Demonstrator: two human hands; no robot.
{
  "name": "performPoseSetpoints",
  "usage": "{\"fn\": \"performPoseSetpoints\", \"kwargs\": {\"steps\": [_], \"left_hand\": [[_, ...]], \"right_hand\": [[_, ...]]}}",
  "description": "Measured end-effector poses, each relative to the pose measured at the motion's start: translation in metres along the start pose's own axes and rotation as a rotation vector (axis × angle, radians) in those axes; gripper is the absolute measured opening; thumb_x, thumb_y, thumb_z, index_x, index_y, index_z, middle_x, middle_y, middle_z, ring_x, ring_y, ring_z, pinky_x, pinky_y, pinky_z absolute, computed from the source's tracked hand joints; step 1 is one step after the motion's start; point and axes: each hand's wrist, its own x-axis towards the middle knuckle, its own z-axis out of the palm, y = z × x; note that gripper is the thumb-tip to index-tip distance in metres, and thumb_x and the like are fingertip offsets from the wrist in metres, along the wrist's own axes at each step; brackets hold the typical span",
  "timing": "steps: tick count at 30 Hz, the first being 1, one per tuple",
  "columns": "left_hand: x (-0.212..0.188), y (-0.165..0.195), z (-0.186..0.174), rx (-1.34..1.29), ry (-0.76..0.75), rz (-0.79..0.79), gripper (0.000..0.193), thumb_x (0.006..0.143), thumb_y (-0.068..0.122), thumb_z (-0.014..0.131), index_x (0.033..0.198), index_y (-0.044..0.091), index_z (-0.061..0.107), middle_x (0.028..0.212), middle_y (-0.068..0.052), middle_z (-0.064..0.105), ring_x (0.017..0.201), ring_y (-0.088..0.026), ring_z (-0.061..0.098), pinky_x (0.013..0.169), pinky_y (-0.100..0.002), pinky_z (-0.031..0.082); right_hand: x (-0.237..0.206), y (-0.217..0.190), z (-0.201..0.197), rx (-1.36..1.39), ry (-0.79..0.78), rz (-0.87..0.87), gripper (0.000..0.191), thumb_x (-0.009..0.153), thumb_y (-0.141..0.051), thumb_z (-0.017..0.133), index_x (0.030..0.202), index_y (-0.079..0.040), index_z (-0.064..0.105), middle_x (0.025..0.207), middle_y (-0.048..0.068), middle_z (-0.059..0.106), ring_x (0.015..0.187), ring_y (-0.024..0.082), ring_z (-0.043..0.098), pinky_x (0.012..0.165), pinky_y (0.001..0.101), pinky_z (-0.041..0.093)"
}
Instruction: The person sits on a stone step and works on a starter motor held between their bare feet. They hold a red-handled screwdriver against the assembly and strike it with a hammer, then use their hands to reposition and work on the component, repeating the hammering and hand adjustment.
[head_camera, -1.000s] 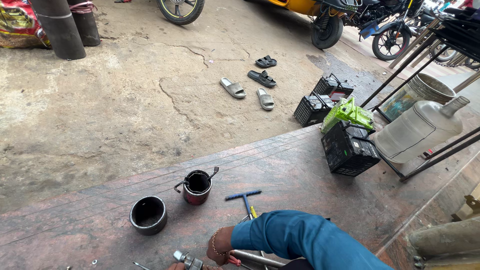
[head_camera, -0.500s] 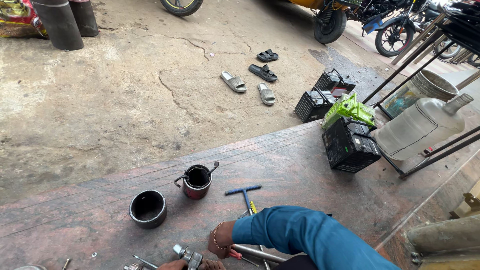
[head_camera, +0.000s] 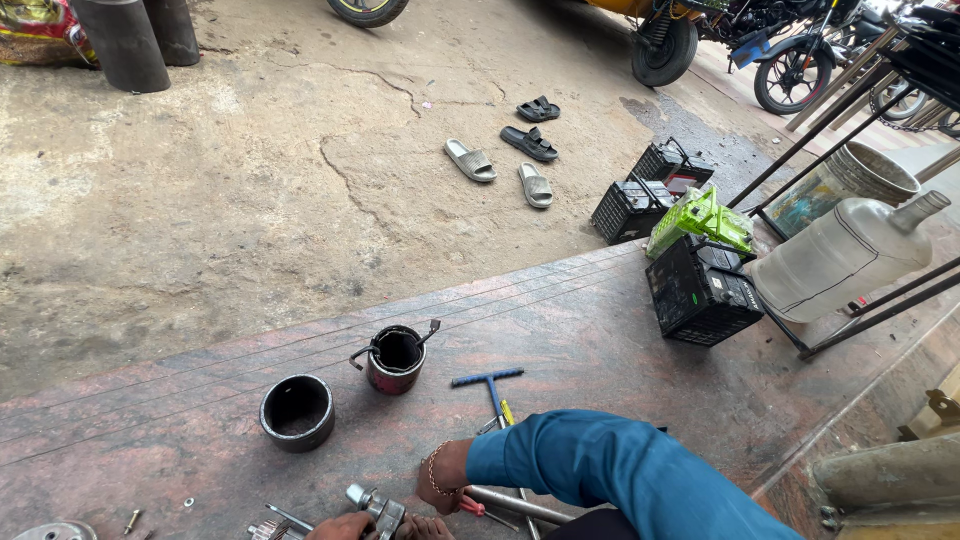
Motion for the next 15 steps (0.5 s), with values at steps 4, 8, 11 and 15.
{"fn": "performPoseSetpoints", "kwargs": {"steps": [4, 8, 11, 15], "left_hand": [[0.000, 0.004, 0.008, 0.053, 0.083, -0.050, 0.038, 0.091, 0.043, 0.074, 0.118, 0.017, 0.064, 0.106, -0.006, 0.075, 0.100, -0.020, 0.077, 0.091, -0.038, 0.060], [-0.001, 0.007, 0.016, 0.114, 0.154, -0.144, 0.048, 0.086, 0.044, 0.077, 0.122, 0.016, 0.060, 0.104, -0.006, 0.073, 0.096, -0.020, 0.077, 0.090, -0.037, 0.061], [-0.001, 0.007, 0.016, 0.140, 0.098, -0.178, 0.041, 0.089, 0.046, 0.076, 0.112, 0.015, 0.061, 0.102, -0.004, 0.075, 0.093, -0.021, 0.076, 0.091, -0.038, 0.059], [0.000, 0.007, 0.017, 0.149, 0.121, -0.208, 0.037, 0.087, 0.047, 0.076, 0.106, 0.018, 0.065, 0.097, -0.002, 0.077, 0.089, -0.016, 0.077, 0.088, -0.034, 0.061]], "right_hand": [[-0.003, -0.001, -0.001, 0.023, -0.035, 0.021, 0.028, 0.081, -0.022, 0.063, 0.086, -0.001, 0.082, 0.086, 0.016, 0.080, 0.080, 0.033, 0.077, 0.068, 0.0500, 0.061], [-0.005, -0.002, -0.002, 0.003, -0.012, 0.014, 0.029, 0.081, -0.024, 0.064, 0.087, -0.002, 0.082, 0.086, 0.015, 0.079, 0.081, 0.033, 0.076, 0.068, 0.0493, 0.060], [-0.006, -0.003, -0.003, 0.006, -0.018, 0.024, 0.028, 0.081, -0.024, 0.064, 0.088, -0.002, 0.082, 0.087, 0.015, 0.080, 0.081, 0.033, 0.076, 0.068, 0.0498, 0.060], [-0.008, -0.004, -0.004, 0.039, -0.038, -0.006, 0.029, 0.082, -0.023, 0.063, 0.090, -0.002, 0.082, 0.088, 0.016, 0.080, 0.081, 0.034, 0.076, 0.070, 0.0498, 0.060]]}}
